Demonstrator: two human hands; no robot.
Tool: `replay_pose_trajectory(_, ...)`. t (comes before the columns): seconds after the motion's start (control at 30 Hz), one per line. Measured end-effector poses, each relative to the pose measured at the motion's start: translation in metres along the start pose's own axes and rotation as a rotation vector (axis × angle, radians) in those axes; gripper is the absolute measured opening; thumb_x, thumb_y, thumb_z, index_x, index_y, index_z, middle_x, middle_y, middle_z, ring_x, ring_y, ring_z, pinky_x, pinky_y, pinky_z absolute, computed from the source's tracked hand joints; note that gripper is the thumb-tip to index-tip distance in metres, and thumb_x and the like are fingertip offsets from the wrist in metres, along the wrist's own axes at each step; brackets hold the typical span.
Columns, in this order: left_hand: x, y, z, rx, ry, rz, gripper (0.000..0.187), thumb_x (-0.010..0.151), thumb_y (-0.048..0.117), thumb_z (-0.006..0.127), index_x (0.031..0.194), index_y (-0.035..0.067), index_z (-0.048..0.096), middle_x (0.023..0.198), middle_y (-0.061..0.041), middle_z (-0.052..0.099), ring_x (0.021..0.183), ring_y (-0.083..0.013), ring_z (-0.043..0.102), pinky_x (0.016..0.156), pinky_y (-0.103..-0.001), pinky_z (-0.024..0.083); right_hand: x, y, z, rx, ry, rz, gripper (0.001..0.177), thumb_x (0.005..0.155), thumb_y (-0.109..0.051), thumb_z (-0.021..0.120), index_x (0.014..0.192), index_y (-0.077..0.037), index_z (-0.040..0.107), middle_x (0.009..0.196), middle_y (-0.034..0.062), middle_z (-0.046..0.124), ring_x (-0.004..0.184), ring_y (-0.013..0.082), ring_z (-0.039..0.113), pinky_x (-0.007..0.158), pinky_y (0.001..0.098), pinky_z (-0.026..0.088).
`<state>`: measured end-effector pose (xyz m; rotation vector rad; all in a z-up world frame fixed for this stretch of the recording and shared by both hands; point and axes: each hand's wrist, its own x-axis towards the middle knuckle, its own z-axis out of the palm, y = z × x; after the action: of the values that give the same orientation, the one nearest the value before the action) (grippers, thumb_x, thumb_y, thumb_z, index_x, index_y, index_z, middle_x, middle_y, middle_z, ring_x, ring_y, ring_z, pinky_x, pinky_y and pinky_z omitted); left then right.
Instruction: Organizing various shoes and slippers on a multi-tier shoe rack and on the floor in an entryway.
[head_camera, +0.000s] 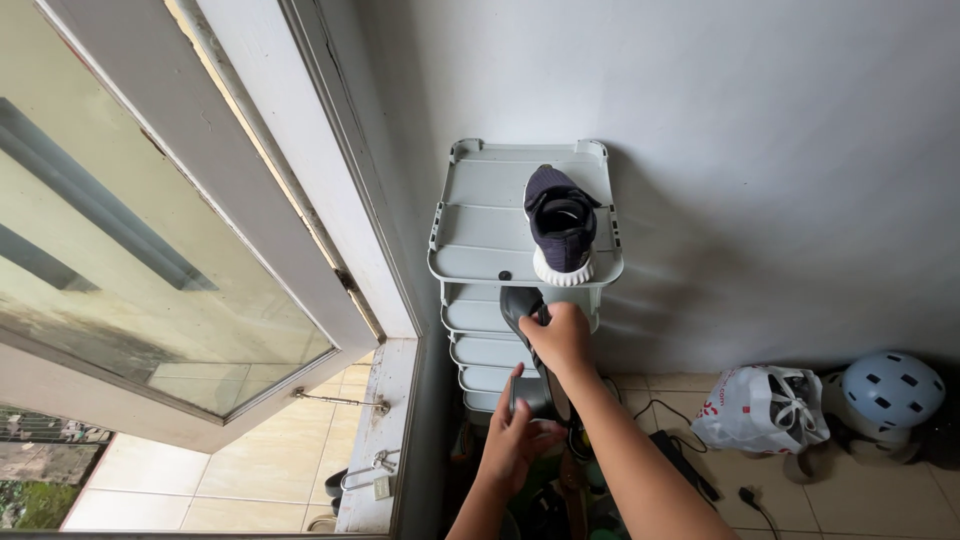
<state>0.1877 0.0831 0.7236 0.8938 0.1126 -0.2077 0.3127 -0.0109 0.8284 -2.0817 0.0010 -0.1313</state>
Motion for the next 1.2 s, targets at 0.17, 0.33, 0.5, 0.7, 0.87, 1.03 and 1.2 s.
replay_pose_trajectory(0.17,0.023,0.023,0.006,-0.205,0.077,-0.036,0.052,0.101,0.042,0.055,0.147,0.016,0.052,0.114,-0.008,0.069,0.091,-0.0189,0.068,0.079,-0.039,0.062,-0.014,-0.007,-0.007,0.051,-0.039,-0.072,0.03,0.08,-0.03,0.077,0.087,-0.001,0.072,0.073,0.0102,0.076,0.067,0.0209,0.075,0.064,0.0339,0.057)
replay_pose_trajectory(0.33,0.047,0.028,-0.002,-0.359,0.049,-0.035,0.057,0.103,0.052,0.044,0.137,0.008,0.055,0.123,-0.008,0.069,0.104,-0.0202,0.069,0.088,-0.035,0.059,-0.059,0.001,-0.01,-0.409,0.178,-0.306,0.081,0.073,-0.055,0.084,0.132,-0.006,0.059,0.129,0.0222,0.062,0.113,0.0394,0.065,0.087,0.0503,0.054)
replay_pose_trajectory(0.5,0.074,0.018,-0.028,-0.441,-0.008,0.024,0.057,0.106,0.053,0.044,0.138,0.007,0.056,0.12,-0.006,0.068,0.101,-0.0176,0.068,0.087,-0.032,0.058,-0.051,-0.003,0.006,-0.122,-0.116,-0.184,0.09,0.075,-0.046,0.083,0.147,-0.004,0.048,0.128,0.0202,0.061,0.115,0.0369,0.065,0.092,0.044,0.055)
replay_pose_trajectory(0.7,0.101,0.045,-0.032,-0.168,0.194,-0.074,0.055,0.106,0.055,0.042,0.126,0.008,0.061,0.105,-0.007,0.067,0.09,-0.0193,0.066,0.076,-0.034,0.057,-0.02,0.013,0.035,-0.162,-0.056,-0.318,0.065,0.081,-0.025,0.08,0.14,-0.007,0.06,0.118,0.019,0.069,0.11,0.0383,0.066,0.094,0.044,0.054)
replay_pose_trajectory(0.87,0.092,0.065,-0.02,0.26,0.476,0.066,0.048,0.108,0.045,0.051,0.117,0.0,0.064,0.098,-0.011,0.063,0.085,-0.0235,0.065,0.071,-0.037,0.057,-0.003,0.014,0.052,-0.137,0.03,-0.334,0.057,0.083,-0.018,0.08,0.136,-0.007,0.063,0.119,0.0191,0.069,0.111,0.0399,0.065,0.094,0.0451,0.053)
replay_pose_trajectory(1.03,0.073,0.072,-0.007,0.694,0.507,0.416,0.048,0.103,0.038,0.057,0.14,0.008,0.062,0.115,-0.013,0.073,0.098,-0.0183,0.07,0.085,-0.034,0.058,0.002,0.029,0.061,-0.168,-0.002,-0.262,0.058,0.087,-0.013,0.075,0.143,-0.012,0.058,0.129,0.0178,0.064,0.117,0.0393,0.062,0.095,0.0463,0.052)
replay_pose_trajectory(1.2,0.068,0.085,0.004,0.877,0.478,0.431,0.056,0.099,0.035,0.061,0.147,0.008,0.052,0.127,-0.016,0.069,0.105,-0.0257,0.071,0.088,-0.038,0.057,-0.009,0.022,0.052,-0.187,-0.051,-0.309,0.07,0.089,-0.009,0.068,0.154,-0.015,0.043,0.145,0.0223,0.052,0.127,0.0425,0.054,0.097,0.0475,0.051)
